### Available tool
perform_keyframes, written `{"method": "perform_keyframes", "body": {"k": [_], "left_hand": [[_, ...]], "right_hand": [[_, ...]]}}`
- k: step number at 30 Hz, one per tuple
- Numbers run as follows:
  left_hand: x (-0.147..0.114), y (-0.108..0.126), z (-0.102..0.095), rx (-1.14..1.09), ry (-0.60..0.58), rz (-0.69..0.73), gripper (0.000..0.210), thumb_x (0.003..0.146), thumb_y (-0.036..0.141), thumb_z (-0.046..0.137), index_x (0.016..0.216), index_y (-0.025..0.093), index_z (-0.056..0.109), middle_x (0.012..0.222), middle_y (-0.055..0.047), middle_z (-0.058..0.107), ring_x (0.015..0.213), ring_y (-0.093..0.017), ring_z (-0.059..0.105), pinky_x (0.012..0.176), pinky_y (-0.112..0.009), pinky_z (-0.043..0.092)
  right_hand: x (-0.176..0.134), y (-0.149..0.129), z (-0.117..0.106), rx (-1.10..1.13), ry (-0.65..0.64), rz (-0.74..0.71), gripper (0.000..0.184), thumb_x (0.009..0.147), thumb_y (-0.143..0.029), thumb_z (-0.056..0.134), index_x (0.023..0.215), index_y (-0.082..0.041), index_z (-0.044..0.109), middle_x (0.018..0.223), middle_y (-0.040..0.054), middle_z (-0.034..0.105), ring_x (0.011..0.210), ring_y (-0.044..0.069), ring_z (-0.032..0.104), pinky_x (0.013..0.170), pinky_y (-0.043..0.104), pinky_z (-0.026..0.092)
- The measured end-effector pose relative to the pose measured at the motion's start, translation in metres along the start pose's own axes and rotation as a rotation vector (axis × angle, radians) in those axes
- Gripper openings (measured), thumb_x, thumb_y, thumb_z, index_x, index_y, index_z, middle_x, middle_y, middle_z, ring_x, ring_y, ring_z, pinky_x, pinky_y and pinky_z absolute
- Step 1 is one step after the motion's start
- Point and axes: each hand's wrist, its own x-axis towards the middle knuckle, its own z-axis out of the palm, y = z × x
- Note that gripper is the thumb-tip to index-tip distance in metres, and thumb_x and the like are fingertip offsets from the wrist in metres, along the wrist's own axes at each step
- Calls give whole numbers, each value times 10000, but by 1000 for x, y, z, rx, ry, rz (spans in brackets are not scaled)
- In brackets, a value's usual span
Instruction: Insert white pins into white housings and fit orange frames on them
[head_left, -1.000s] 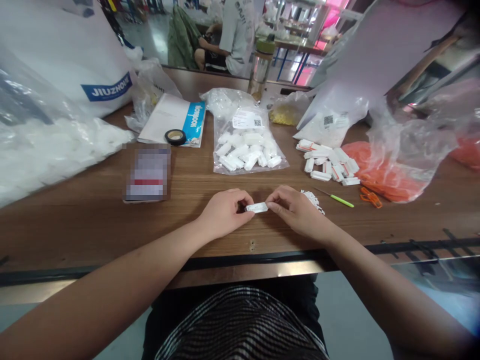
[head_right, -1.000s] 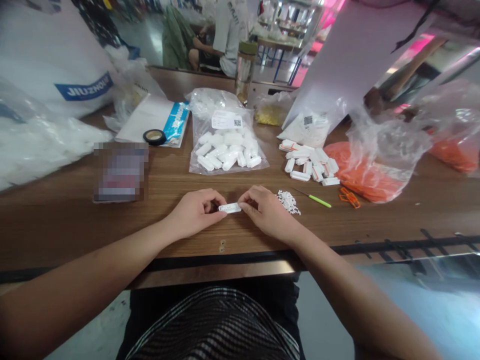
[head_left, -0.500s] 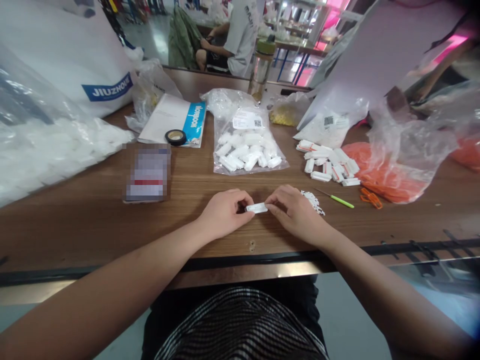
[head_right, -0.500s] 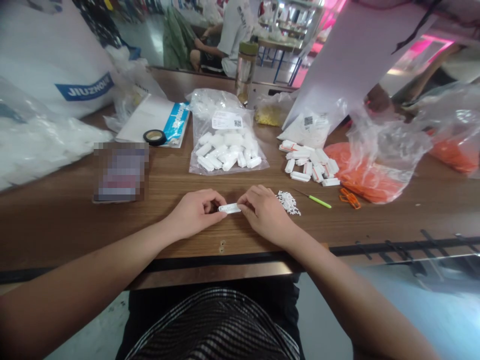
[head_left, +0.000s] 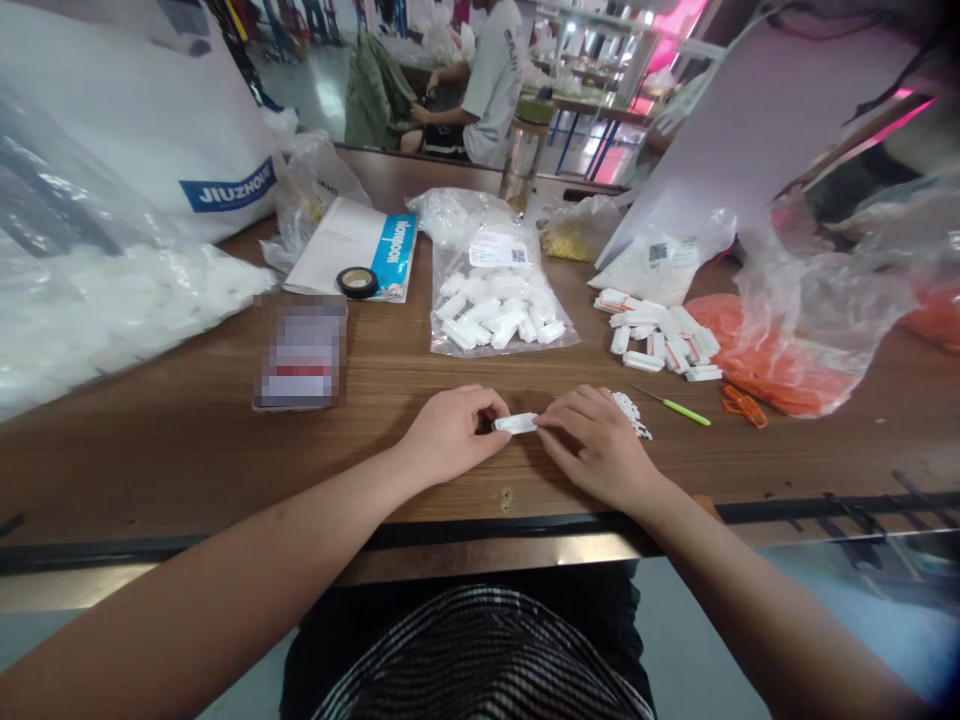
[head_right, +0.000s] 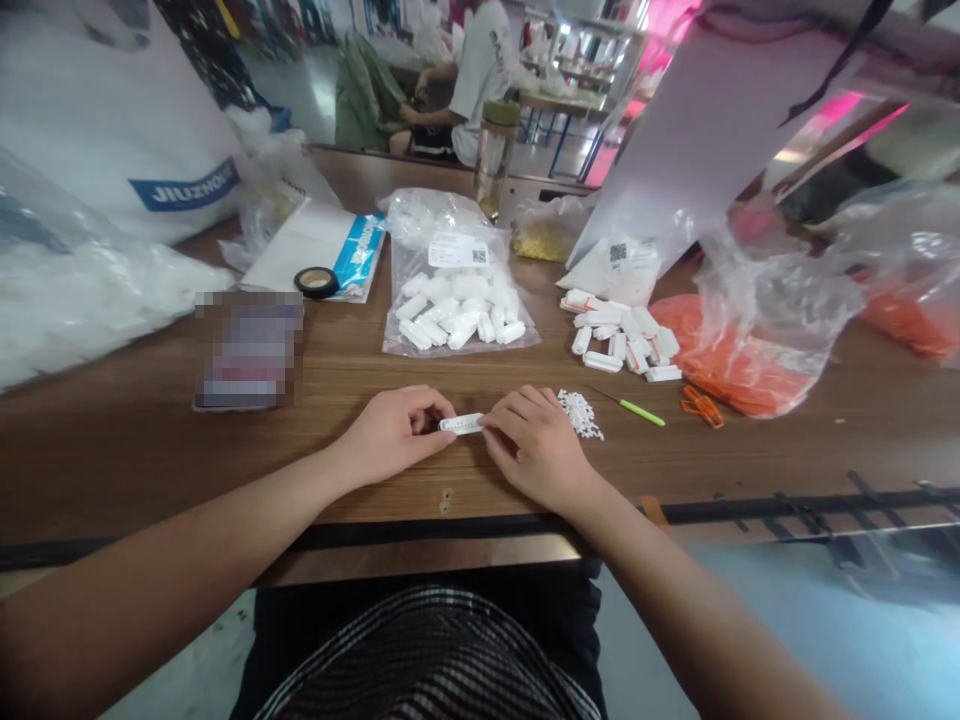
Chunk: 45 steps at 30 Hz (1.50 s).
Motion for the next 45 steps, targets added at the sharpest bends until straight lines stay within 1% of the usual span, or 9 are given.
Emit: {"method": "perform_keyframes", "body": {"k": [8,13,16,19,22,26,30,39,45], "left_hand": [[1,-3,3,13,11,-8,92,778,281,687,857,234,697,719,30,568,584,-106,466,578,-267,364],[1,-5,3,44,8,-15,100,789,298,685,870,240,697,703,33,556,579,-110,450,569,-266,351],[1,-4,1,57,-3,-1,113,790,287,683,889,234,697,684,34,547,586,-114,459,583,-264,353],[1,-4,0,70,-20,15,123,795,285,678,904,231,695,685,32,549,597,-118,468,593,-266,354],[1,-3,-1,86,-30,6,123,791,290,683,900,233,696,693,29,555,600,-122,471,592,-270,352],[1,-2,-2,91,-33,3,113,796,284,679,895,231,694,706,26,566,607,-123,480,598,-271,356],[1,-2,-2,92,-37,2,113,797,283,676,895,227,691,722,25,579,613,-123,485,598,-270,360],[1,-3,-2,94,-43,0,123,799,285,674,909,233,691,726,28,577,612,-121,484,600,-271,359],[1,-4,-1,92,-41,2,123,800,294,673,907,234,693,715,27,574,604,-121,479,594,-270,357]], "right_hand": [[2,-7,2,-123,-6,-36,161,922,-199,548,860,-184,696,818,50,676,805,207,545,747,375,373],[0,-15,-1,-176,-49,-59,204,936,-208,524,936,-178,726,844,67,691,811,216,550,744,380,376],[-9,-1,-12,-70,-19,48,205,935,-212,529,982,-189,728,896,59,714,837,201,596,772,355,418],[-30,31,-30,-129,40,244,198,914,-247,551,893,-184,737,873,74,723,832,217,635,769,355,447],[-59,63,-48,-237,-2,490,208,872,-291,579,775,-206,742,768,61,713,736,230,648,695,356,453],[-90,79,-56,-83,-68,674,224,860,-401,605,835,-242,762,852,36,756,741,215,678,662,322,486],[-98,73,-50,-56,-47,647,252,869,-436,603,878,-238,760,967,51,749,836,227,675,748,341,499],[-95,84,-52,-159,-56,530,205,857,-283,564,901,-208,750,902,62,713,793,214,643,746,345,479],[-96,84,-52,-80,-40,593,236,874,-348,574,949,-228,764,938,56,731,802,209,658,730,341,498]]}}
